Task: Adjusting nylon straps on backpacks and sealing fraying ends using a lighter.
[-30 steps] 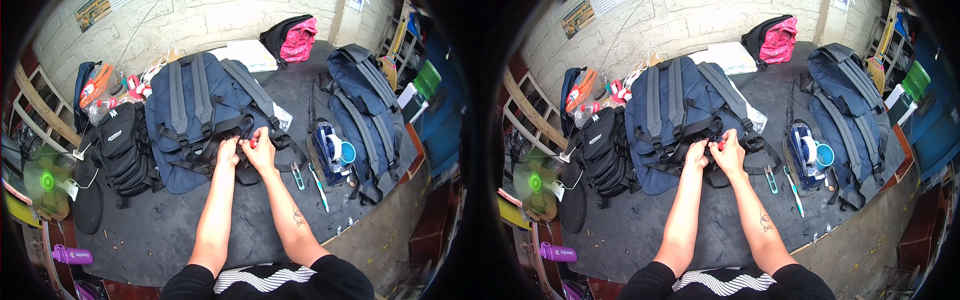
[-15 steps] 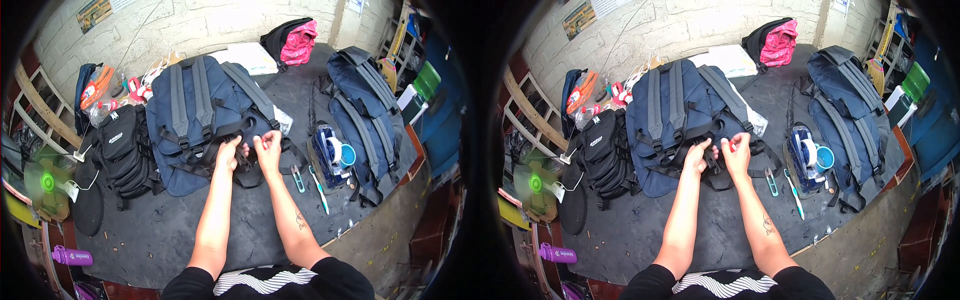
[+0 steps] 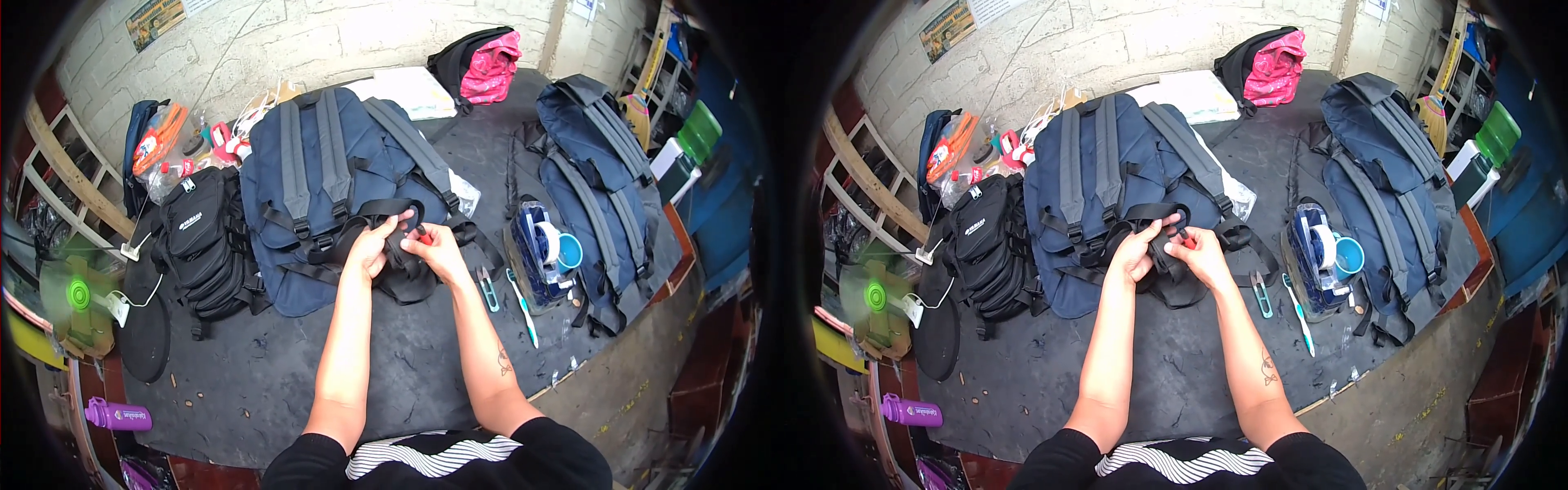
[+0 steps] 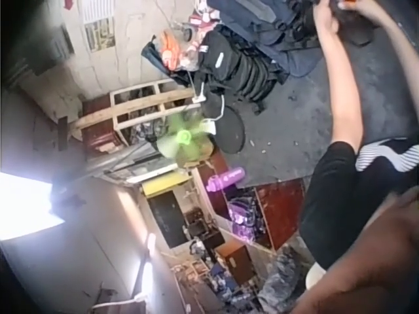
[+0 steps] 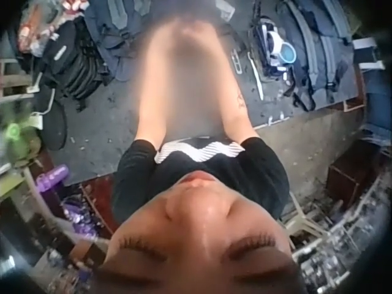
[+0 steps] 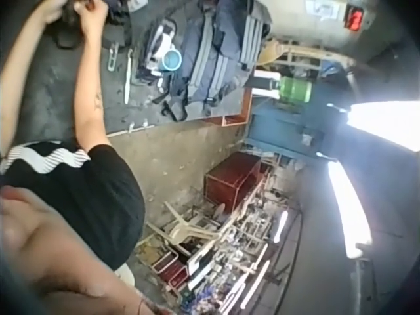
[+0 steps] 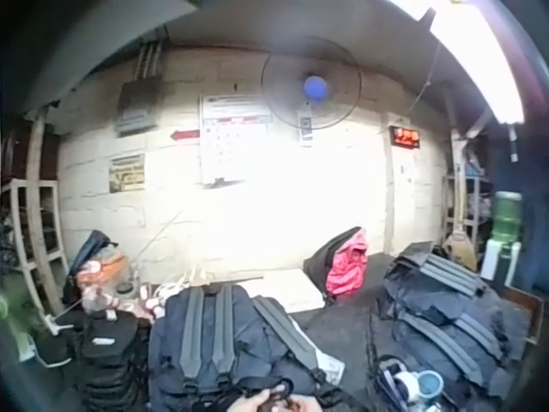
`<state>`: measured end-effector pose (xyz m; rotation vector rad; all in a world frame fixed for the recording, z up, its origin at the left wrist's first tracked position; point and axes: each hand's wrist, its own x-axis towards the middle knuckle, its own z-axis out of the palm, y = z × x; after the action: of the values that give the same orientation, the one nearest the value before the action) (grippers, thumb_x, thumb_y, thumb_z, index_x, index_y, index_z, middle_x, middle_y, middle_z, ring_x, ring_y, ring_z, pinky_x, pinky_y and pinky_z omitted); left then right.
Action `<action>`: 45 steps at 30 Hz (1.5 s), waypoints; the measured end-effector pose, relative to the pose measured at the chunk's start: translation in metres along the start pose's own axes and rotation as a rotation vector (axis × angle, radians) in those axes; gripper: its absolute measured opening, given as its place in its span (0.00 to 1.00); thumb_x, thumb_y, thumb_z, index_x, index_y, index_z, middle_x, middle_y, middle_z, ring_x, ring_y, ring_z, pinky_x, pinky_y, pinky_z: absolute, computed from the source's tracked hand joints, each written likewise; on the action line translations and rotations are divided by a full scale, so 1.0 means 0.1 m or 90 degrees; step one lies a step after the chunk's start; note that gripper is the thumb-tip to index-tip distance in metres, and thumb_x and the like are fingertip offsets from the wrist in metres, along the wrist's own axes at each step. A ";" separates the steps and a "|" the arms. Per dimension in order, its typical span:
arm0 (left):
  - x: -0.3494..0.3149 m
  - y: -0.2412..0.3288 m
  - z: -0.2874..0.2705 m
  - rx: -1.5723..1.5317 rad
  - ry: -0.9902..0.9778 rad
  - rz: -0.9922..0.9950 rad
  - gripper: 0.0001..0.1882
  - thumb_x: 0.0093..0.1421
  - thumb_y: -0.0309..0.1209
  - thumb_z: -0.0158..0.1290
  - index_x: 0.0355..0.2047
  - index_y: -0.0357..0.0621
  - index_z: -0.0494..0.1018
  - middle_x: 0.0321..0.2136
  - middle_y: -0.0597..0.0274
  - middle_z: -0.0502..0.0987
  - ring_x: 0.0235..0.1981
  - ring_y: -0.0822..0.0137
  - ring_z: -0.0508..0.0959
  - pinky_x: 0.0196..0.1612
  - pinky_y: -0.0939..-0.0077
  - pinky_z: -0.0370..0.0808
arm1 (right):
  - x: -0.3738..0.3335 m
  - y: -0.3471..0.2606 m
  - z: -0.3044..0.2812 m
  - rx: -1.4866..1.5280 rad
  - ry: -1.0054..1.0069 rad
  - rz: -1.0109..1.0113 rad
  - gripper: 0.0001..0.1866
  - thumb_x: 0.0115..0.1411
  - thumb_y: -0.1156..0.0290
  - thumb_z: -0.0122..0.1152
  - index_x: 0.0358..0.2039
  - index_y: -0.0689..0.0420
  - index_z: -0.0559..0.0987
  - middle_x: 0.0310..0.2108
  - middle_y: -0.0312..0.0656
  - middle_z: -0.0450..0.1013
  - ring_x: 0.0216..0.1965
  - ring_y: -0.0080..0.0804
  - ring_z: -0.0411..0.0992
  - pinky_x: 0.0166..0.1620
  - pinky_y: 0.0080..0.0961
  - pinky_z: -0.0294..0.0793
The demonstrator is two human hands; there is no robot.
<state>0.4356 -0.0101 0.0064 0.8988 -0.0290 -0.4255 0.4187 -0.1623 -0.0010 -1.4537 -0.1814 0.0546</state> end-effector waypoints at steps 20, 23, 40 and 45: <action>-0.07 -0.21 0.21 0.056 0.134 0.093 0.09 0.50 0.26 0.56 0.33 0.39 0.71 0.24 0.63 0.75 0.21 0.70 0.76 0.23 0.79 0.72 | 0.25 0.14 0.17 0.121 0.323 -0.138 0.08 0.53 0.73 0.60 0.23 0.58 0.69 0.17 0.27 0.62 0.16 0.11 0.57 0.18 0.12 0.54; 0.00 -0.23 0.09 0.114 0.280 0.168 0.08 0.47 0.26 0.57 0.25 0.33 0.75 0.22 0.60 0.76 0.20 0.70 0.75 0.22 0.79 0.70 | 0.24 0.31 0.08 0.065 0.297 -0.173 0.09 0.57 0.66 0.56 0.26 0.57 0.69 0.17 0.27 0.62 0.14 0.11 0.54 0.16 0.13 0.50; 0.07 -0.28 -0.04 0.178 0.298 0.149 0.07 0.43 0.26 0.57 0.21 0.33 0.75 0.17 0.60 0.75 0.15 0.71 0.71 0.20 0.80 0.66 | 0.03 0.16 0.15 -0.516 0.258 -0.087 0.18 0.46 0.64 0.57 0.33 0.56 0.61 0.33 0.46 0.64 0.30 0.51 0.69 0.32 0.41 0.68; 0.06 -0.26 -0.02 0.191 0.292 0.133 0.07 0.43 0.26 0.57 0.22 0.34 0.75 0.18 0.61 0.75 0.16 0.71 0.72 0.20 0.80 0.66 | 0.01 0.15 0.11 -0.512 0.227 -0.068 0.17 0.47 0.65 0.57 0.32 0.56 0.62 0.32 0.46 0.65 0.30 0.50 0.69 0.32 0.40 0.68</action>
<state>0.4326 -0.0248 -0.0160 1.2583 0.2375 -0.0119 0.4189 -0.1498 -0.0150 -2.2187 0.0238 -0.4055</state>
